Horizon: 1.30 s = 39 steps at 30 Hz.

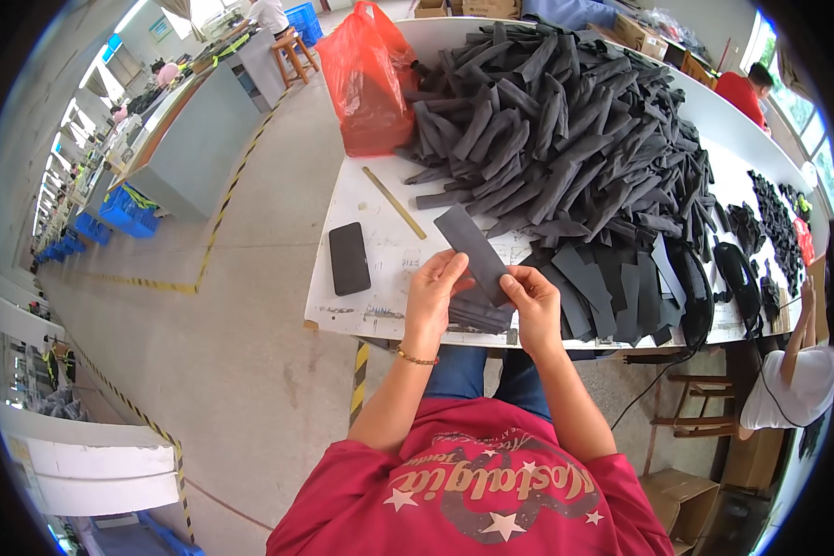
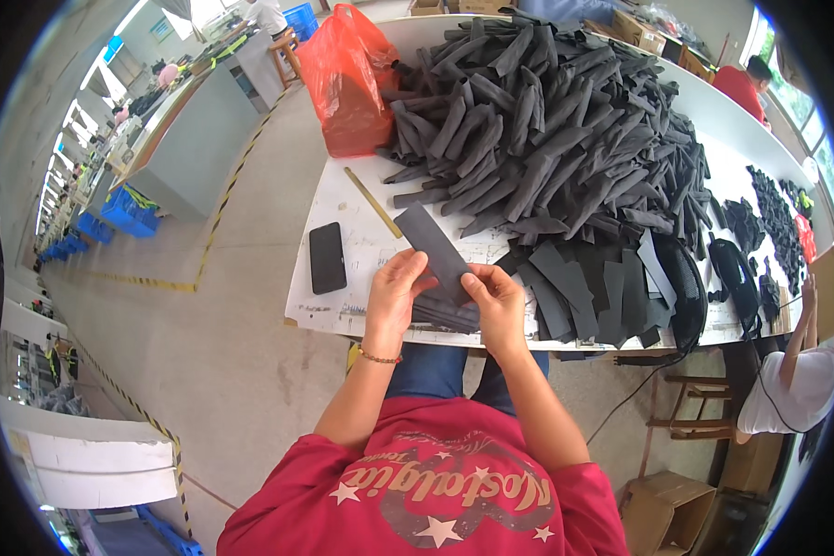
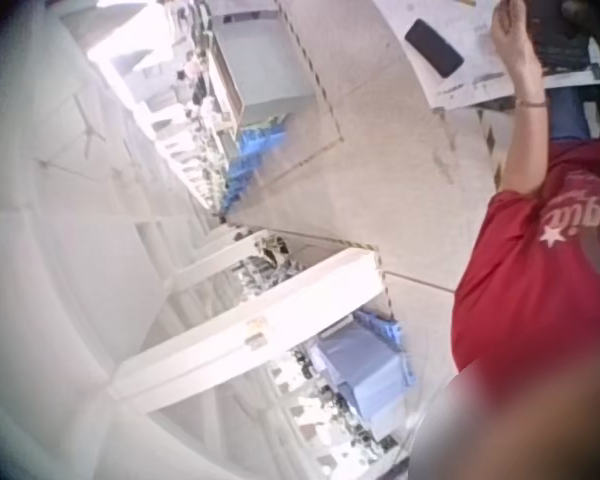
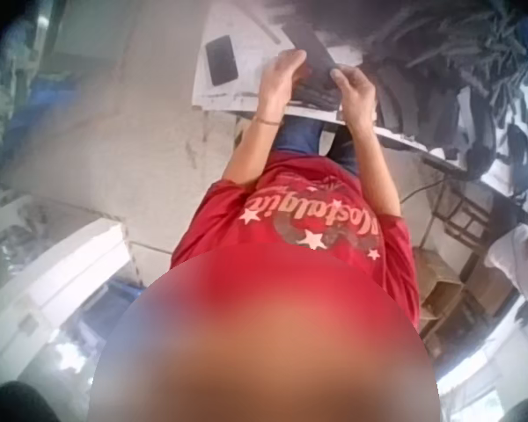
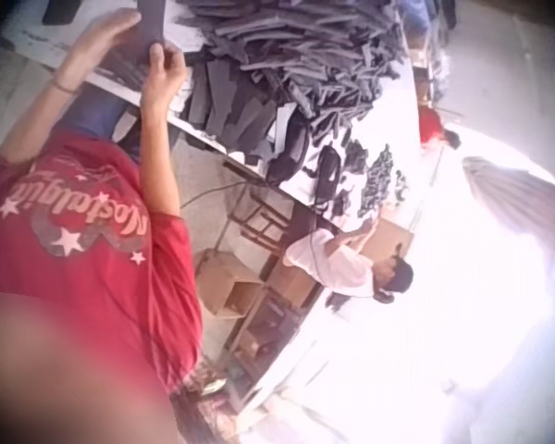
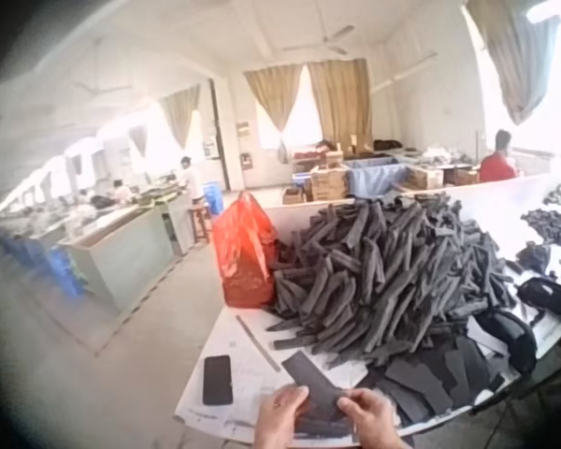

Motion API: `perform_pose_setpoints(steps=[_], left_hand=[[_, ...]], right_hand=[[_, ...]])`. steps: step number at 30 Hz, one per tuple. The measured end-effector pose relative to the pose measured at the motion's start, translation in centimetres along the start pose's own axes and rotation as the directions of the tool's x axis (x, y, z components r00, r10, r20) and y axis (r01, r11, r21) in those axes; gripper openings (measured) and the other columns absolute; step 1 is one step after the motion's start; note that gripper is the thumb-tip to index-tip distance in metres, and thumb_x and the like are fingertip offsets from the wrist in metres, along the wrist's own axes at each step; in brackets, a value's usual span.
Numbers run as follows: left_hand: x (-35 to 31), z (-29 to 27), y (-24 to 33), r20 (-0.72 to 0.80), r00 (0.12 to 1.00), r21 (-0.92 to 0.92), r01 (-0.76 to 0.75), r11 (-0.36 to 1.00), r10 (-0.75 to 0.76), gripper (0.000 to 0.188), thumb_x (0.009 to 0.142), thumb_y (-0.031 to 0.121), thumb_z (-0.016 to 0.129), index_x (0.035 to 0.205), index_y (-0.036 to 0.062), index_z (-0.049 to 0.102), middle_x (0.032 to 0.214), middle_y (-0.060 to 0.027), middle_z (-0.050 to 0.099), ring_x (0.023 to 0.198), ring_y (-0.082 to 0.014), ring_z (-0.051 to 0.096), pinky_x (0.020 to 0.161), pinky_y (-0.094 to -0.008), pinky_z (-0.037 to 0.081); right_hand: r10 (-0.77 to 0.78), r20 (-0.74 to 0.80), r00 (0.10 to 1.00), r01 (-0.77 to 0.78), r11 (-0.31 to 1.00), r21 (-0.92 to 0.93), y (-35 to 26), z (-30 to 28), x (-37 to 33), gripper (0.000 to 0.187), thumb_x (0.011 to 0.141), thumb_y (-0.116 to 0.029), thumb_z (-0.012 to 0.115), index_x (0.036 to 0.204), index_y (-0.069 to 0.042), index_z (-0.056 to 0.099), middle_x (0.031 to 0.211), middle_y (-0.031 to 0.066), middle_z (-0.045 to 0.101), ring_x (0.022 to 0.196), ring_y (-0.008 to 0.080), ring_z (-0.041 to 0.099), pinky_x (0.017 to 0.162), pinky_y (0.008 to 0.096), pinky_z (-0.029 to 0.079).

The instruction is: Inspecting and stacking gray foam components at a factory workbench.

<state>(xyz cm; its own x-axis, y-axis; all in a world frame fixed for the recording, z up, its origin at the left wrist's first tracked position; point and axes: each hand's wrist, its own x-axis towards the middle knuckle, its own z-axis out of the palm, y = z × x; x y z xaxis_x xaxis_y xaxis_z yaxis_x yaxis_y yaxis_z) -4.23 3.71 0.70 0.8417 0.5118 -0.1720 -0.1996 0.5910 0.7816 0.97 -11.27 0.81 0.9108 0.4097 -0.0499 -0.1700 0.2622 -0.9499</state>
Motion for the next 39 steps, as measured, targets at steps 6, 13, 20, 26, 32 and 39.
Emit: perform_pose_setpoints(steps=[6,13,20,26,32,39], left_hand=[[0.2,-0.9,0.2,0.084,0.996,0.134,-0.053,0.990,0.042,0.019,0.088,0.016,0.069,0.092,-0.0021,0.066,0.082,-0.0068,0.067,0.071,-0.0139,0.064,0.065,-0.0260,0.055],[-1.2,-0.8,-0.7,0.101,0.988,0.338,0.077,0.938,-0.118,0.023,0.090,0.018,0.066,0.082,-0.0035,0.065,0.074,-0.0118,0.066,0.061,-0.0173,0.064,0.060,-0.0278,0.056],[-1.2,-1.2,-1.1,0.130,0.981,0.124,0.130,0.984,-0.146,0.023,0.090,0.021,0.067,0.086,-0.0014,0.064,0.081,-0.0112,0.065,0.069,-0.0197,0.066,0.062,-0.0291,0.056],[1.2,-4.8,0.7,-0.111,0.987,0.195,-0.089,0.977,0.112,0.019,0.087,0.015,0.069,0.097,-0.0010,0.065,0.084,-0.0067,0.066,0.068,-0.0107,0.060,0.062,-0.0226,0.051],[2.6,-5.1,-1.0,-0.136,0.891,0.648,-0.252,0.719,0.434,0.015,0.085,0.008,0.067,0.097,-0.0016,0.068,0.082,-0.0023,0.066,0.076,-0.0088,0.056,0.072,-0.0226,0.046],[11.4,-1.8,-0.1,0.173,0.929,0.727,-0.344,0.594,0.327,0.011,0.083,0.008,0.067,0.092,0.0026,0.069,0.079,-0.0073,0.068,0.070,-0.0133,0.061,0.067,-0.0266,0.049]], right_hand=[[-0.016,-0.006,1.000,0.015,0.992,-0.126,0.5,-0.1,0.4,0.017,0.089,-0.007,0.065,0.103,0.004,0.064,0.087,0.0033,0.066,0.074,0.0080,0.059,0.064,0.0224,0.049],[-0.049,0.050,0.998,0.062,0.956,-0.285,-0.7,0.4,1.3,0.017,0.087,-0.006,0.066,0.101,0.005,0.066,0.084,0.0054,0.067,0.072,0.0087,0.060,0.061,0.0230,0.049],[0.004,0.088,0.996,0.016,0.973,-0.232,-0.4,-0.5,2.0,0.019,0.086,-0.006,0.067,0.102,0.004,0.067,0.084,0.0042,0.067,0.072,0.0081,0.059,0.063,0.0237,0.048],[0.034,0.091,0.995,-0.002,0.943,-0.332,-0.1,-2.7,2.7,0.020,0.084,-0.006,0.069,0.101,0.003,0.069,0.081,0.0026,0.065,0.069,0.0071,0.056,0.060,0.0215,0.044],[-0.194,0.157,0.968,0.242,0.577,-0.780,2.8,-3.4,2.6,0.031,0.075,-0.008,0.075,0.104,-0.003,0.068,0.087,0.0082,0.061,0.077,0.0205,0.061,0.068,0.0302,0.048],[-0.433,0.075,0.898,0.145,0.130,-0.981,1.0,-9.6,1.7,0.030,0.076,-0.015,0.073,0.103,-0.006,0.063,0.101,0.0105,0.059,0.097,0.0314,0.055,0.080,0.0407,0.046]])
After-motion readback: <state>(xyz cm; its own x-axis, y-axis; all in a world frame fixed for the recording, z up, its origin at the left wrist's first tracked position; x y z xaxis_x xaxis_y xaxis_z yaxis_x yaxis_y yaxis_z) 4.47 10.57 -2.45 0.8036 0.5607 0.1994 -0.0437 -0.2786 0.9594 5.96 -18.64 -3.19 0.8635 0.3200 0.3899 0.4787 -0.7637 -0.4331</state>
